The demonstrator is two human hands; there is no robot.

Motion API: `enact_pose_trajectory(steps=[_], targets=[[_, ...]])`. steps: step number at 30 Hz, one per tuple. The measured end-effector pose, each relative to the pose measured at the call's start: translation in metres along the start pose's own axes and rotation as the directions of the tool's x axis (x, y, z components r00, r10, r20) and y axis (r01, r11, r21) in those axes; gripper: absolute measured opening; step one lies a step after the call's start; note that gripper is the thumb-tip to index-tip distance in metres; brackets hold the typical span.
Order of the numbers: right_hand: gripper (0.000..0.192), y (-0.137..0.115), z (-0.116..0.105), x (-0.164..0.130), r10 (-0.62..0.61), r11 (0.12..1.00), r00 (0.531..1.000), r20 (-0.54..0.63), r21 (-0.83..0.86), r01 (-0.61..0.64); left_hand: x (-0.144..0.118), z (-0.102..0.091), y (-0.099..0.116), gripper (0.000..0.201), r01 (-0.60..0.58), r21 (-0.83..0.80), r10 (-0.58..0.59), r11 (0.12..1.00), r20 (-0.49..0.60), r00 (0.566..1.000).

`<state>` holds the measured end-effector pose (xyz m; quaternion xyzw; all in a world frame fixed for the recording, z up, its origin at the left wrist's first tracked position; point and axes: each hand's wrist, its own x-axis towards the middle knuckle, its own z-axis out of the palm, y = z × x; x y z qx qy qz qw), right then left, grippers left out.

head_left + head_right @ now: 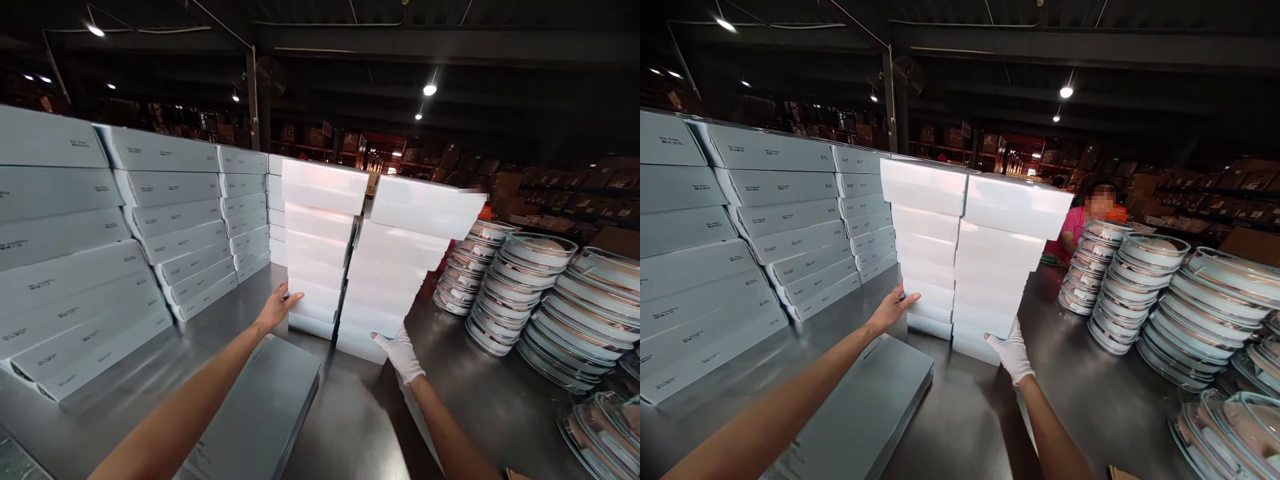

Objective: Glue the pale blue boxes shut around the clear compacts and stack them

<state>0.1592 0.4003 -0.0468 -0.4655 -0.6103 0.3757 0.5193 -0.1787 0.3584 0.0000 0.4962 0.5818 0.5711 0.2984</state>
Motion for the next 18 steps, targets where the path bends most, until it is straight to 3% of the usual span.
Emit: enact_pose_trajectory(steps=[11, 18], targets=[[0.039, -0.008, 0.015, 0.02, 0.03, 0.999, 0.999, 0.045, 0.02, -0.031, -0.002, -0.009, 0.005, 0.035, -0.007, 0.024, 0.005, 1.0, 0.066, 0.998], [0.059, -0.019, 0.05, 0.007, 0.005, 0.999, 0.998, 0.062, 0.04, -0.007, 0.009, -0.041, 0.006, 0.036, -0.04, 0.078, 0.031, 0.996, 0.109, 0.994]])
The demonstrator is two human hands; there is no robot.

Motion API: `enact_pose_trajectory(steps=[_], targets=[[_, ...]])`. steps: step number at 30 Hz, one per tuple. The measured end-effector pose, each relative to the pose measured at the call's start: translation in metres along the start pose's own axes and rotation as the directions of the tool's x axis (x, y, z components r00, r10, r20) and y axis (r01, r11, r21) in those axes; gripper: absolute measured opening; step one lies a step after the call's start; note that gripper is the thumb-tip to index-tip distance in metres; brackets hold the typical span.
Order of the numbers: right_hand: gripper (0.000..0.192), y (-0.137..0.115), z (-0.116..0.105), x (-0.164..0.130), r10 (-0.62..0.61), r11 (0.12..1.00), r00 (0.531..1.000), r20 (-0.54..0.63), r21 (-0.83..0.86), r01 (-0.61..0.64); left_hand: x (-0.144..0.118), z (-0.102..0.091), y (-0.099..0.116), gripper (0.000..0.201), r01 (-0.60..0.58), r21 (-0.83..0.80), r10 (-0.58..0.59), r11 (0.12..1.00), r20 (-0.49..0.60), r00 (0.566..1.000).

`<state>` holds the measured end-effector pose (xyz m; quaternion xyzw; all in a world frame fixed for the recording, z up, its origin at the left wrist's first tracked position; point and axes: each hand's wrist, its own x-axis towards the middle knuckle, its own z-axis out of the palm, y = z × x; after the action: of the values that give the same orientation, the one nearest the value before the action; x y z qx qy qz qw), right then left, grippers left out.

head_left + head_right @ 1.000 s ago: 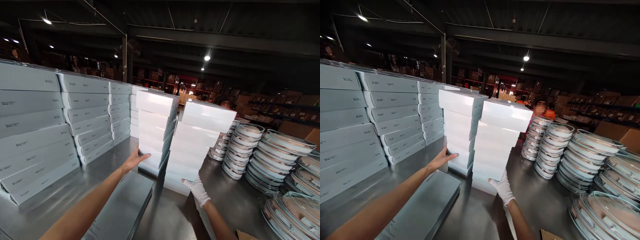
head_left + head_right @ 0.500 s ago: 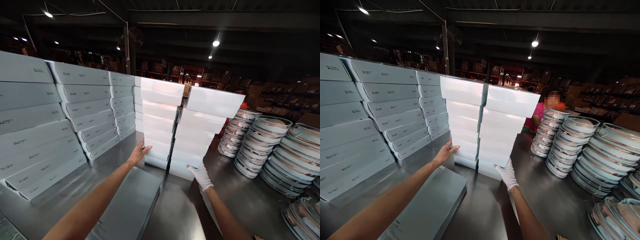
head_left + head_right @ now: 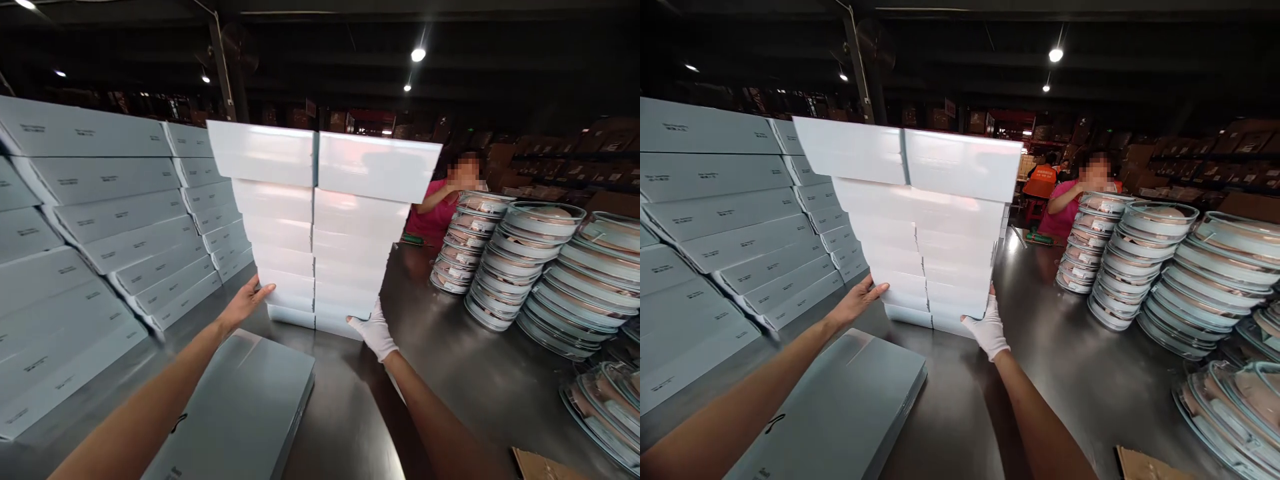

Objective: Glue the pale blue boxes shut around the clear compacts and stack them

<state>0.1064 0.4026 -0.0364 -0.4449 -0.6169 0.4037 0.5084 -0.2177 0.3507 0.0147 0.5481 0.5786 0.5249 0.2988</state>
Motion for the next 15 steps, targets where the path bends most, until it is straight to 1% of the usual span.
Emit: enact_pose_trajectory(steps=[2, 4, 6, 7, 9, 11, 13, 15], targets=[[0.068, -0.002, 0.015, -0.003, 0.005, 1.0, 1.0, -0.003, 0.001, -0.005, 0.002, -0.008, -0.001, 0.037, -0.001, 0.022, 0.0, 1.0, 0.012, 1.0], [0.073, -0.004, 0.028, -0.003, 0.019, 1.0, 1.0, 0.006, 0.005, -0.019, 0.004, -0.013, -0.001, 0.036, 0.005, 0.055, -0.006, 0.998, 0.009, 1.0], [0.072, -0.005, 0.036, -0.002, 0.041, 0.999, 0.999, 0.033, 0.011, -0.041, 0.005, -0.015, -0.002, 0.036, 0.019, 0.102, -0.018, 0.995, -0.01, 1.0], [0.069, -0.006, 0.036, -0.002, 0.058, 0.998, 0.997, 0.046, 0.011, -0.058, 0.004, -0.018, -0.002, 0.037, 0.033, 0.133, -0.03, 0.991, -0.027, 0.999], [0.061, -0.009, 0.026, -0.006, 0.111, 0.994, 0.992, 0.062, -0.009, -0.111, -0.007, -0.027, -0.002, 0.041, 0.086, 0.216, -0.072, 0.973, -0.073, 0.995], [0.05, -0.014, 0.005, -0.017, 0.196, 0.98, 0.978, 0.075, -0.058, -0.192, -0.031, -0.043, -0.003, 0.041, 0.167, 0.321, -0.135, 0.932, -0.119, 0.984], [0.036, -0.024, -0.021, -0.037, 0.288, 0.953, 0.95, 0.121, -0.128, -0.273, -0.069, -0.062, -0.004, 0.042, 0.239, 0.43, -0.189, 0.871, -0.157, 0.969], [0.028, -0.04, -0.041, -0.064, 0.346, 0.931, 0.914, 0.21, -0.197, -0.307, -0.112, -0.077, -0.004, 0.054, 0.263, 0.506, -0.192, 0.822, -0.188, 0.963]])
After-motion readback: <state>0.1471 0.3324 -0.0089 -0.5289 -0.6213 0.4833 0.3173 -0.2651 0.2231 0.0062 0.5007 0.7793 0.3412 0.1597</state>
